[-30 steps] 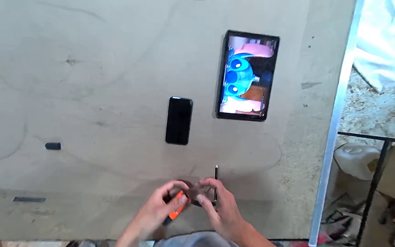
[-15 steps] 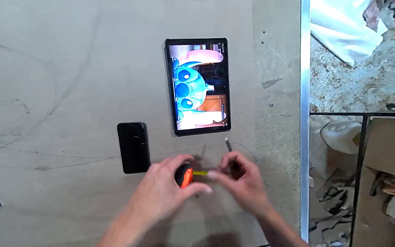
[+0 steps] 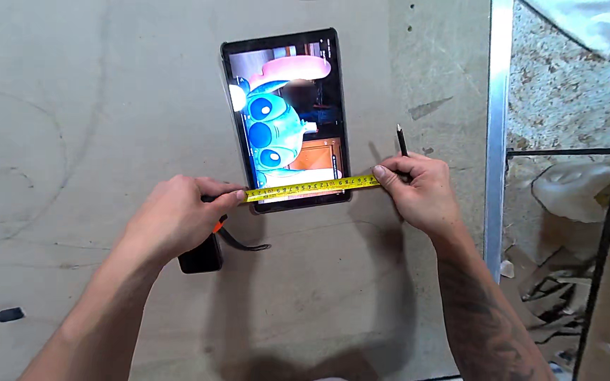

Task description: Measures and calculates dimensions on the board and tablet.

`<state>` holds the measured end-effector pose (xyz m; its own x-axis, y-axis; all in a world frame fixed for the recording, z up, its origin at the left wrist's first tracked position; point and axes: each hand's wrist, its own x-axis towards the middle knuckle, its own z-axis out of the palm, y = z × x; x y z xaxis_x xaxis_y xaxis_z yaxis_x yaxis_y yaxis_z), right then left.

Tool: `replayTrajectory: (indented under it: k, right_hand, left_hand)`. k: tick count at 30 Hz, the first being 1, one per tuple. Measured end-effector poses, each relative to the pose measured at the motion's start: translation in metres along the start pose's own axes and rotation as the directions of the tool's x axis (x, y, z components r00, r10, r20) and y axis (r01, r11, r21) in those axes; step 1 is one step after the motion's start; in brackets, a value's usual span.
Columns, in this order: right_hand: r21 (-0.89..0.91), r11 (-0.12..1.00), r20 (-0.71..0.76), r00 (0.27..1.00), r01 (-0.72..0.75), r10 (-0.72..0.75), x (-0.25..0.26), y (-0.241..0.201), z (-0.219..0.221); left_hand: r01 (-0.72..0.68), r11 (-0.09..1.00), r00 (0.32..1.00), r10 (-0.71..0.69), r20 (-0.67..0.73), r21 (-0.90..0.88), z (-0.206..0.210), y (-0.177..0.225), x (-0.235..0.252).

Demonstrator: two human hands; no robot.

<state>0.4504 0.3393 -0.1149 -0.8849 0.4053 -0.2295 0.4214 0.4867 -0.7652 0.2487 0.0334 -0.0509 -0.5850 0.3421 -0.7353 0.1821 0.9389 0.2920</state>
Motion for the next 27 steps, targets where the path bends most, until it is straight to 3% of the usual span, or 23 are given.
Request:
replayTrajectory:
  k: [12,27]
  right_hand:
    - [-0.063,0.998,0.129,0.992,-0.008,0.016,0.017,-0.001,-0.016]
    - [-0.005,0.992,0.135,0.983,-0.124,0.123,0.015,-0.005,-0.018]
  left_hand:
    - [0.026,1.000,1.000,-0.026,-0.005,-0.012,0.000,0.010,0.002]
    - [0.098,0.994,0.995,-0.099,-0.017,-0.048,0.001,0.008,0.012]
